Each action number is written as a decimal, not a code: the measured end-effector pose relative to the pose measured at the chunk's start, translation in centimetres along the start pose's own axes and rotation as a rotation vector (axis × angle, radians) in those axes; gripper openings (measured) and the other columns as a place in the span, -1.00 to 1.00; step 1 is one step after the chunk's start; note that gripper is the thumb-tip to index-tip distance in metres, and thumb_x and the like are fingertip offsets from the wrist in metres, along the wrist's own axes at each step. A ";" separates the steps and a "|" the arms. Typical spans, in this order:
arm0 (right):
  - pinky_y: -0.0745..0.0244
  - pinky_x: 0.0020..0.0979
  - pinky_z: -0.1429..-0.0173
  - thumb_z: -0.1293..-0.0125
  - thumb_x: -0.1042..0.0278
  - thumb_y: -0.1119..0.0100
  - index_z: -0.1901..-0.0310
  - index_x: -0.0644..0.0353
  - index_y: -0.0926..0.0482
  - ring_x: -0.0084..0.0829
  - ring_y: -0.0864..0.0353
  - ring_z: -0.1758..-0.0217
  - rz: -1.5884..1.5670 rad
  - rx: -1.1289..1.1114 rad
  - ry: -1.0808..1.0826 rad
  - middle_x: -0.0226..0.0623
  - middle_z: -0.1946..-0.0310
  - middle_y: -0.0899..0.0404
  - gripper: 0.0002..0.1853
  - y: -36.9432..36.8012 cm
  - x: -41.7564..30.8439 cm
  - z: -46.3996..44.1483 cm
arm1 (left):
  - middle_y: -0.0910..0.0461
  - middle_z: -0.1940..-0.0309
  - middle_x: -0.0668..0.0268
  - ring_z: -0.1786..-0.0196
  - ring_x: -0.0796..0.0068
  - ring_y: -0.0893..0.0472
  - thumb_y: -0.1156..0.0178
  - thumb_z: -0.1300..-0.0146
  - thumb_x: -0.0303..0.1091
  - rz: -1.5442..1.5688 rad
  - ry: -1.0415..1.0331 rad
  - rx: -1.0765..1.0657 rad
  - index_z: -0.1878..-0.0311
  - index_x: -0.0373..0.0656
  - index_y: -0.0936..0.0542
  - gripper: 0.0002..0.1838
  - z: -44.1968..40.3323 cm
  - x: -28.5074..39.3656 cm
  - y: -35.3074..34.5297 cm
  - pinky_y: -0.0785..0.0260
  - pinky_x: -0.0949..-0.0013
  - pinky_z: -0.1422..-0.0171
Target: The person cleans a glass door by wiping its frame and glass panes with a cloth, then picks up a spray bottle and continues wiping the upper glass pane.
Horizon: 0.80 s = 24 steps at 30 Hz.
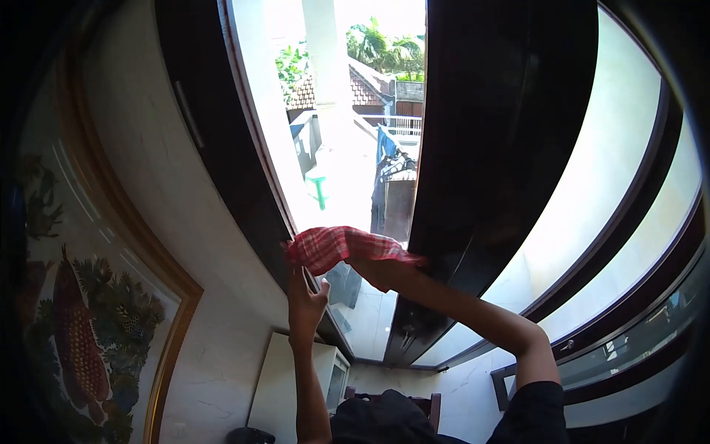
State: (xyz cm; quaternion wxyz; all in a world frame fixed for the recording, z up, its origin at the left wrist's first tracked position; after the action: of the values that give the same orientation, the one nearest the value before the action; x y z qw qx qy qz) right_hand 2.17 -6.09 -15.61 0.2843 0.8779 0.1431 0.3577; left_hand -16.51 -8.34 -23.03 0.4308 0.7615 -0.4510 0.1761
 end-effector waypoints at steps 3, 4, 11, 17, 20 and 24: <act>-0.36 -0.15 -0.63 -0.56 0.40 -0.19 -0.51 0.22 -0.49 -0.21 -0.50 -0.55 -0.512 0.096 -0.322 -0.16 -0.49 -0.52 -0.48 4.2 4.2 1.2 | 0.22 -0.84 0.05 -0.82 0.01 0.00 -0.26 -0.40 -0.64 -0.022 0.166 -0.037 -0.84 0.08 0.17 0.11 -0.2 1.8 1.4 0.00 0.05 -0.87; -0.42 -0.15 -0.58 -0.54 0.46 -0.20 -0.51 0.22 -0.50 -0.18 -0.53 -0.51 -0.682 0.135 -0.437 -0.15 -0.49 -0.52 -0.47 3.4 5.1 -4.2 | 0.24 -0.85 0.09 -0.82 0.05 0.00 -0.25 -0.41 -0.64 -0.022 0.151 -0.030 -0.84 0.11 0.20 0.12 -0.3 1.9 1.5 0.03 0.05 -0.88; -0.06 0.20 -0.76 -0.52 0.37 -0.19 -0.64 0.09 -0.37 0.11 -0.27 -0.68 -0.014 0.207 -0.761 -0.10 -0.57 -0.39 -0.33 -0.7 -1.0 2.1 | 0.22 -0.84 0.04 -0.84 0.06 0.07 -0.26 -0.40 -0.61 0.010 0.183 -0.003 -0.84 0.02 0.16 0.09 -0.6 3.1 1.0 0.17 0.09 -0.90; -0.35 0.38 -0.40 -0.55 0.27 -0.18 -0.37 0.13 -0.59 0.29 -0.52 -0.26 -0.686 -0.254 -1.174 0.31 -0.37 -0.50 -0.58 -8.6 -5.1 8.2 | 0.10 -0.83 0.08 -0.82 0.05 -0.02 -0.15 -0.44 -0.67 0.005 0.192 -0.056 -0.83 0.02 0.06 -0.01 -0.8 2.4 2.5 0.04 0.08 -0.87; -0.36 0.35 -0.41 -0.51 0.26 -0.23 -0.33 0.10 -0.63 0.18 -0.56 -0.19 0.077 -0.124 -0.744 0.22 -0.32 -0.55 -0.59 -4.3 -1.4 2.1 | 0.10 -0.83 0.09 -0.81 0.05 -0.03 -0.14 -0.45 -0.66 -0.006 0.159 -0.021 -0.83 0.01 0.07 -0.01 -0.6 2.1 2.0 0.02 0.08 -0.87; -0.38 0.33 -0.42 -0.44 0.26 -0.29 -0.31 0.07 -0.65 0.11 -0.56 -0.25 0.045 0.191 -0.958 0.10 -0.32 -0.57 -0.56 1.4 1.9 -5.0 | 0.12 -0.83 0.03 -0.81 0.04 -0.04 -0.16 -0.46 -0.63 -0.009 0.242 -0.031 -0.83 -0.02 0.12 0.01 -0.9 3.9 2.0 0.05 0.09 -0.87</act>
State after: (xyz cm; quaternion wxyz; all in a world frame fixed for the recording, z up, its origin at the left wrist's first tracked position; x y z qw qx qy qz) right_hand 0.03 -4.36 -10.86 0.2285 0.9688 0.0096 -0.0952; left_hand -16.04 -10.13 -18.97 0.4948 0.7300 -0.3951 0.2575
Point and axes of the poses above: each hand's wrist, its own z-axis away from the middle knuckle, its own y-axis out of the back of the hand, x = y × z, the point moved 2 cm from there along -z, towards the middle knuckle
